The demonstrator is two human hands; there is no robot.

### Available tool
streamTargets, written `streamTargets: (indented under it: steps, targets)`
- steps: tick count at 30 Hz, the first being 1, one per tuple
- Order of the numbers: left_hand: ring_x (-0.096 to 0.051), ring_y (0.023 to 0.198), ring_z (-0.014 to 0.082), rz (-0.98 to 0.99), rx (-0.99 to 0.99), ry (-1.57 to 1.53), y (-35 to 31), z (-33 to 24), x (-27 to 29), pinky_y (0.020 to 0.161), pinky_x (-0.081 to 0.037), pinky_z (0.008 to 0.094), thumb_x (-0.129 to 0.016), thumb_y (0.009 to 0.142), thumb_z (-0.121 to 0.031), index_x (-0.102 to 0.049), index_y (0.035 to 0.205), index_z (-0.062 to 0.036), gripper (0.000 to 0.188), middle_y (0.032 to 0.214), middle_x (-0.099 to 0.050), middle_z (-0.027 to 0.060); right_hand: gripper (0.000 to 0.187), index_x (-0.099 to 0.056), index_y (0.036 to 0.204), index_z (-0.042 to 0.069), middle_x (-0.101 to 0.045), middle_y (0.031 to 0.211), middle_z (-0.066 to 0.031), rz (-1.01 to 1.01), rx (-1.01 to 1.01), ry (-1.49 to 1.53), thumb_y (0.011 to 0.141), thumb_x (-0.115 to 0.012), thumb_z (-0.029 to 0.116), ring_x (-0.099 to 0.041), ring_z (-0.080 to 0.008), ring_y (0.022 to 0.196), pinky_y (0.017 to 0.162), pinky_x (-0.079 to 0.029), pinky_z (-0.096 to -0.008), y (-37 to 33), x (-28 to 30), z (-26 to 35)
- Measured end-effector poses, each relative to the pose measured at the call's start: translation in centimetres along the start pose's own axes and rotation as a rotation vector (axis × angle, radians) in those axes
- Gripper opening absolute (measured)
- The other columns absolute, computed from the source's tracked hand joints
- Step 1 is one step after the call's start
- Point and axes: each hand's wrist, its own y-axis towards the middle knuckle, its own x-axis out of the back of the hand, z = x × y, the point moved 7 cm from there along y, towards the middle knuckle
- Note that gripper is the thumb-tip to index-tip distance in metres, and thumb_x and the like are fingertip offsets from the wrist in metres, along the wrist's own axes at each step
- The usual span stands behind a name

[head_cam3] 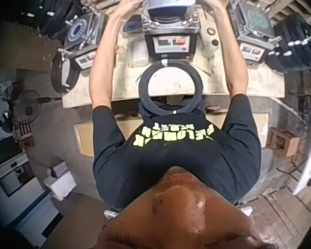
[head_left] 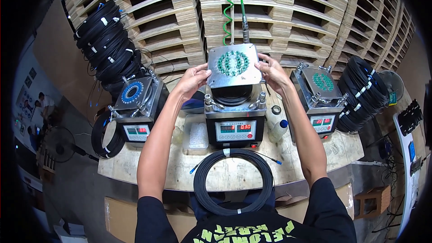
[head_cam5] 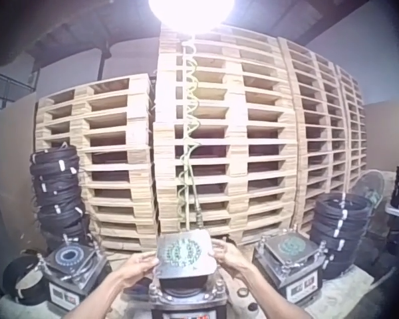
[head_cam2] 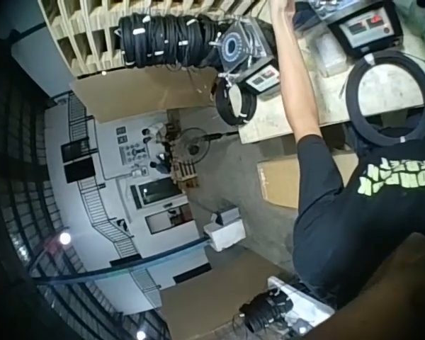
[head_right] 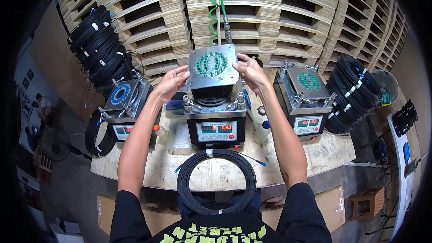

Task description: Operating a wire winding machine to coil black cable and securing the finished coil.

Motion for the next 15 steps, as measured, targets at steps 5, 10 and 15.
streamTargets:
  steps: [5, 10, 15]
  targets:
    - [-0.066, 0.09, 0.013, -0.06, 0.042, -0.009, -0.8, 2.1, -0.1, 0.084, -0.056, 0.0293, -0.071, 0.094, -0.01, -0.037, 0.151, 0.0019, 0.068, 0.109, -0.068, 0.0074, 0.068, -0.035, 0.151, 0.003, -0.062, 0.092, -0.0025, -0.041, -0.056, -0.1, 0.094, -0.07, 0.011, -0.059, -0.009, 0.08, 0.071, -0.052, -0.0243, -1.5, 0.2, -1.9]
    - [-0.067, 0.093, 0.0136, -0.093, 0.063, 0.057, -1.8, 2.6, 0.4, 0.086, -0.056, 0.0292, -0.071, 0.093, -0.01, -0.043, 0.149, 0.0012, 0.063, 0.105, -0.067, 0.0056, 0.068, -0.035, 0.152, 0.004, -0.063, 0.101, -0.0061, -0.027, -0.155, -0.151, 0.094, -0.07, 0.009, -0.062, -0.0116, 0.089, 0.073, -0.053, -0.025, -2.4, 0.3, -3.0]
    - [-0.063, 0.086, 0.0095, -0.112, 0.078, 0.139, -2.5, 3.4, 0.3, 0.079, -0.053, 0.025, -0.075, 0.091, -0.011, -0.046, 0.147, 0.0025, 0.064, 0.1, -0.066, 0.0018, 0.066, -0.037, 0.152, 0.004, -0.066, 0.105, -0.009, -0.049, -0.203, -0.187, 0.095, -0.07, 0.012, -0.062, -0.0123, 0.088, 0.074, -0.052, -0.0256, -3.0, 0.5, -4.3]
